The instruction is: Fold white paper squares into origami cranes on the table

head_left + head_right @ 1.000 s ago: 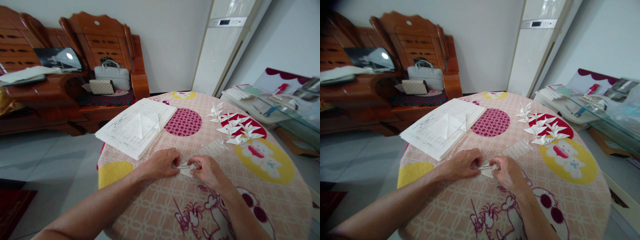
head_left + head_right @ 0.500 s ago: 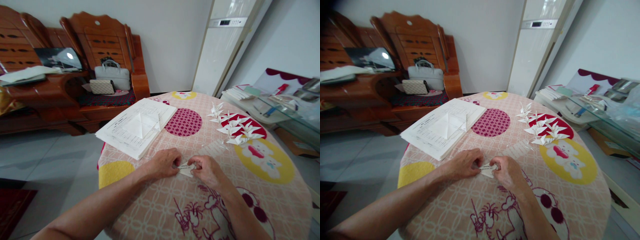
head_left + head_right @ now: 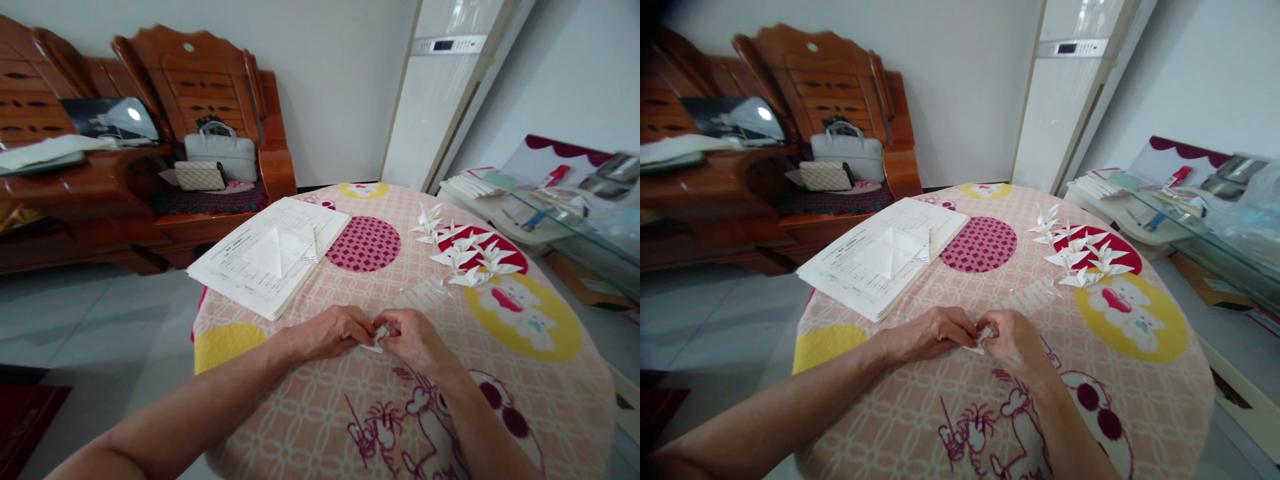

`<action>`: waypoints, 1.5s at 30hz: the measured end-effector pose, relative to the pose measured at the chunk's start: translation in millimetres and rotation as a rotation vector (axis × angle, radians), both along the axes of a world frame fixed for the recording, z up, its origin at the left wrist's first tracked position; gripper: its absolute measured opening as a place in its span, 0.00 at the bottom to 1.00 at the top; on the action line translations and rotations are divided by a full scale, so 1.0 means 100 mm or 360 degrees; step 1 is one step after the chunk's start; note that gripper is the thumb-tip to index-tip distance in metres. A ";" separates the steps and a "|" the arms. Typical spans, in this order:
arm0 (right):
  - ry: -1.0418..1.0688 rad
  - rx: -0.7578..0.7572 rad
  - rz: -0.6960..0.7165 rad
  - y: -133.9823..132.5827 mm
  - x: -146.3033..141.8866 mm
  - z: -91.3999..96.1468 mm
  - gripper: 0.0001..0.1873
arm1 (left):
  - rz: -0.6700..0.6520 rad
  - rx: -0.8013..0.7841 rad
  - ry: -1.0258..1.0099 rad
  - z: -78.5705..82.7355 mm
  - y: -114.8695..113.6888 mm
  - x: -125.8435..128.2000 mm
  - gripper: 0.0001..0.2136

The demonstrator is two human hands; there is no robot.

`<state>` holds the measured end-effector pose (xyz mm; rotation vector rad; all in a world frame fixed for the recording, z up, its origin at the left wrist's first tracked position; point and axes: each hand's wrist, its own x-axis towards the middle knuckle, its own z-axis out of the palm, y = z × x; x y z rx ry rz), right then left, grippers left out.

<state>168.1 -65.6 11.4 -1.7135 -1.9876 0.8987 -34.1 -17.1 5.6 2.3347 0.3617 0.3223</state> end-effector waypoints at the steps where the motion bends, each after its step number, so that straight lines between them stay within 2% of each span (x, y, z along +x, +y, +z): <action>1: 0.0018 -0.0001 0.0001 0.00 0.01 0.00 0.14 | -0.0036 0.0041 0.0017 0.01 0.00 -0.01 0.13; 5: 0.0062 -0.0015 0.0026 -0.01 0.03 0.01 0.14 | -0.0105 0.0148 0.0121 0.08 0.00 -0.02 0.14; 11: 0.0045 -0.0003 0.0027 0.00 0.02 0.02 0.13 | -0.0075 0.0189 0.0174 0.09 -0.02 0.01 0.14; 21: 0.0117 0.0007 0.0054 -0.01 0.02 0.00 0.13 | -0.0103 0.0312 0.0005 -0.02 0.00 0.01 0.12; 27: 0.0338 -0.0297 0.0071 -0.01 0.17 -0.03 0.11 | -0.0105 0.0359 -0.0036 -0.06 0.02 -0.02 0.11; 29: 0.0356 -0.0330 0.0113 -0.02 0.22 -0.03 0.10 | -0.0116 0.0371 -0.0031 -0.06 0.02 -0.02 0.12; 38: 0.0235 -0.0302 0.0258 -0.05 0.23 0.05 0.12 | -0.0207 0.0381 -0.0046 -0.02 0.04 -0.03 0.12; 45: 0.0105 -0.0065 0.0365 -0.16 0.26 0.09 0.15 | -0.0238 0.0285 -0.0135 -0.01 0.10 -0.05 0.12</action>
